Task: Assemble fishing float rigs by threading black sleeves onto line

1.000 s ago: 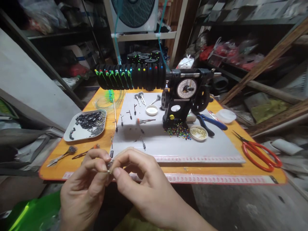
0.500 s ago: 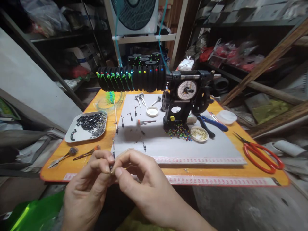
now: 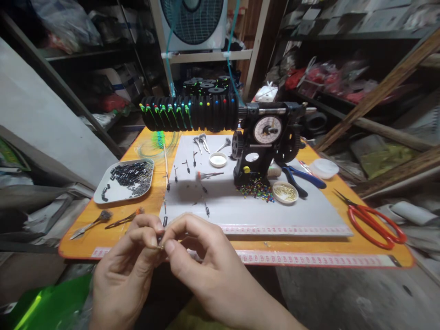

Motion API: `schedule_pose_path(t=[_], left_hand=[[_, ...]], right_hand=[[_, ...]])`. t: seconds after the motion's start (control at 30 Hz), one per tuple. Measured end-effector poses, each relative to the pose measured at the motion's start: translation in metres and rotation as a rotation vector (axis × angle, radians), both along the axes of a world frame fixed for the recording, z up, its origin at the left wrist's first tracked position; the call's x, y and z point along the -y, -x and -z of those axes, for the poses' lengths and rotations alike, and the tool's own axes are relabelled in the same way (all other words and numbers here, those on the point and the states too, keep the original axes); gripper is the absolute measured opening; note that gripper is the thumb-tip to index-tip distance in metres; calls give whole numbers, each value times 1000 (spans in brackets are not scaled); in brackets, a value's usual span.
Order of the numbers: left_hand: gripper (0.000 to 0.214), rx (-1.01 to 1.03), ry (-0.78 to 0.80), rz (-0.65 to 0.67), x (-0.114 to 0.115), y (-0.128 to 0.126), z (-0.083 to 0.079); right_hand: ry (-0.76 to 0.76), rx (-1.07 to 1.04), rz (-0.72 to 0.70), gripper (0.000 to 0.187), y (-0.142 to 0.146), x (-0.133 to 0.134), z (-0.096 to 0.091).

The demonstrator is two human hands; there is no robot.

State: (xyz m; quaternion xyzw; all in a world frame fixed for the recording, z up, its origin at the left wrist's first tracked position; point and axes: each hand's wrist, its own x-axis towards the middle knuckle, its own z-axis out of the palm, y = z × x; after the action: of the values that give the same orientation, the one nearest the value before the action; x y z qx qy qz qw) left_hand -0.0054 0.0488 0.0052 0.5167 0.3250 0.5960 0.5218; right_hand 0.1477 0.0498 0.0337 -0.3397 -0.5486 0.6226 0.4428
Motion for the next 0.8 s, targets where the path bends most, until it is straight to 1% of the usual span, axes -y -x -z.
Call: schedule_pose_path(t=[0.07,0.13,0.27,0.33,0.4,0.47,0.5,0.53,0.57,0.63,0.67,0.73,0.8], left_hand=[[13,-16,-6,-27,0,0,0],[13,-65,-29,-73,-1,0,2],[13,-163,-93,-143,-1,-1,5],[14,-171,-126,-170,1,-2,7],[16,-176,-192,-204,2,-3,8],[17,-189,-240,-237,3,-3,9],[17,-189,-238,-246,3,-3,8],[17,-181,-215,-242,3,-2,8],[15,-158,-174,-226,2,-1,7],[13,-74,-65,-162,1,0,5],[12,-23,-11,-121,1,1,4],[12,57,75,-42,0,3,3],[12,76,116,16,-1,5,2]], right_hand=[[-24,53,5,15,0,0,-1],[-93,138,31,12,1,0,-1],[-298,336,126,10,3,-3,0],[-429,438,187,12,3,-4,1],[-565,564,243,16,2,-4,3],[-641,638,252,16,-1,-3,3],[-651,632,244,13,-3,-2,3],[-653,606,230,8,-4,-1,2],[-665,565,224,11,-5,-1,2],[-725,483,245,23,-7,-1,2],[-769,456,259,25,-7,-1,2],[-848,435,285,25,-6,-3,3],[-897,458,305,26,-6,-5,4]])
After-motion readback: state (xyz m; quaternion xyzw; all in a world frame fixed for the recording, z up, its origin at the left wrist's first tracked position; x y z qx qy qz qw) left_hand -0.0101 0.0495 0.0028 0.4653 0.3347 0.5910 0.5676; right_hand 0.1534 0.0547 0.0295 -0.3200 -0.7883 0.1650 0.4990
